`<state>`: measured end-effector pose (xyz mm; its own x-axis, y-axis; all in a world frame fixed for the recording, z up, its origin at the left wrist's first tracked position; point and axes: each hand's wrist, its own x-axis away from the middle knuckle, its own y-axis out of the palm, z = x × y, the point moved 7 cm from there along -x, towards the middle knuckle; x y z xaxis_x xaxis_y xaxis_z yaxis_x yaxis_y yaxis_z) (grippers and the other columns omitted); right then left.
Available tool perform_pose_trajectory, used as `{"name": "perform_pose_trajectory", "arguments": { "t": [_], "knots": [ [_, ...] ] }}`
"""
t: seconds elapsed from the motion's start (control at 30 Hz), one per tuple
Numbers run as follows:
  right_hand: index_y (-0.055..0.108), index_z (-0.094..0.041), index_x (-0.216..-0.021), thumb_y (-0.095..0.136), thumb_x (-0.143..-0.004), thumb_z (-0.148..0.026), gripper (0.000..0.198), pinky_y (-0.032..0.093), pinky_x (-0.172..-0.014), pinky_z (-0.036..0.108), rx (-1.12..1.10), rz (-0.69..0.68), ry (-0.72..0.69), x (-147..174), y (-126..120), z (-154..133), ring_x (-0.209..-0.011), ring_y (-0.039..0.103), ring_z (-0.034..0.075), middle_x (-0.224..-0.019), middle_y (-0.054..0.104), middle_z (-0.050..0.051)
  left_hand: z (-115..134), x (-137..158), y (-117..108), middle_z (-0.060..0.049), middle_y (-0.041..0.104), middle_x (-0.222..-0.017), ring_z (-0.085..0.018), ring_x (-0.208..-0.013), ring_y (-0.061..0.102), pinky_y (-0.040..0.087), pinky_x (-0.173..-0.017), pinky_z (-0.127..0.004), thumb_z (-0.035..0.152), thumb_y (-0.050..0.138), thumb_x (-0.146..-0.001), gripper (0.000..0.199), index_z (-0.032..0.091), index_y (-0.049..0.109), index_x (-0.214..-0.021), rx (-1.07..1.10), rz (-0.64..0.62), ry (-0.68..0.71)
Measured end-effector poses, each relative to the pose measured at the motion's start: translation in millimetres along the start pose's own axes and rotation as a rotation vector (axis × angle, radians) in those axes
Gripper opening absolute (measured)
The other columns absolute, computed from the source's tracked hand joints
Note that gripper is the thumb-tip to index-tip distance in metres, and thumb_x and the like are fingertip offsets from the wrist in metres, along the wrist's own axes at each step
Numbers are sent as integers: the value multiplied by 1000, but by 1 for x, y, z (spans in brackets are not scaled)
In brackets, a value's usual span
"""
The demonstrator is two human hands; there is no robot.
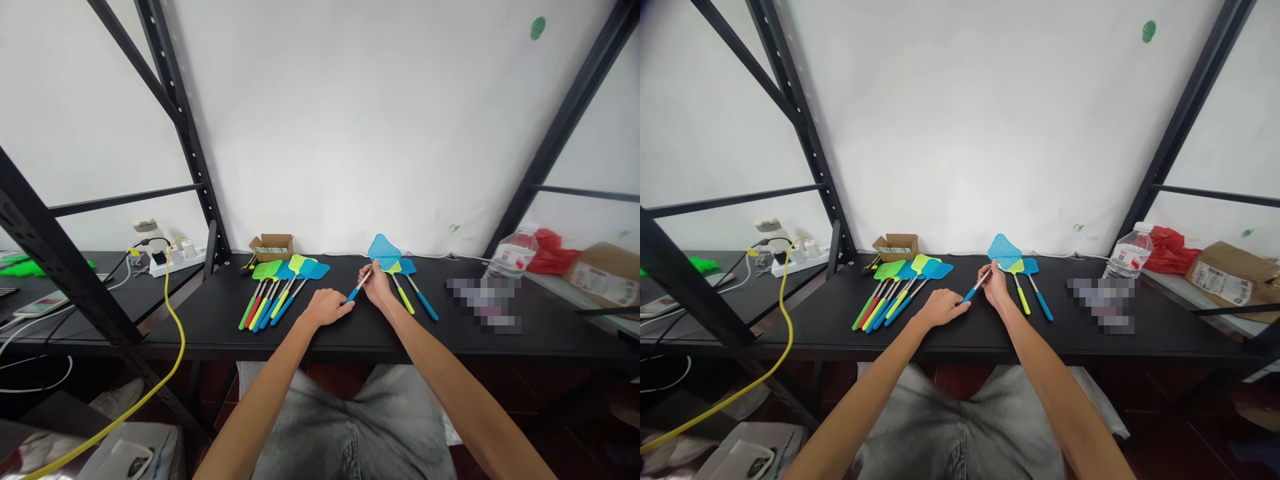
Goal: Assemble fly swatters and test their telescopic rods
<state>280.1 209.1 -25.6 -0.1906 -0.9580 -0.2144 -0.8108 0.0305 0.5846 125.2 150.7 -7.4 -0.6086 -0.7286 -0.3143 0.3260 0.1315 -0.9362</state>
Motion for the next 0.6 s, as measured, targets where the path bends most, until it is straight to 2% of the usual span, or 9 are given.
{"name": "perform_pose_trajectory", "arguments": {
  "t": [0.33, 0.6],
  "knots": [
    [52, -21, -64, 58, -79, -68, 49, 42, -53, 26, 62, -53, -19, 2, 0, -1, -58, 52, 14, -62, 55, 0, 0, 0, 1, -9, 70, -77, -23, -78, 65, 31, -63, -28, 57, 32, -94, 57, 20, 70, -72, -80, -51, -32],
    [54, -21, -74, 55, -78, -69, 48, 39, -52, 25, 217, -68, 12, 7, 9, 2, -53, 52, 13, -61, 59, 0, 0, -2, -2, -8, 68, -69, -21, -73, 64, 27, -60, -29, 56, 29, -96, 59, 20, 67, -67, -77, -25, -33]
  ]
}}
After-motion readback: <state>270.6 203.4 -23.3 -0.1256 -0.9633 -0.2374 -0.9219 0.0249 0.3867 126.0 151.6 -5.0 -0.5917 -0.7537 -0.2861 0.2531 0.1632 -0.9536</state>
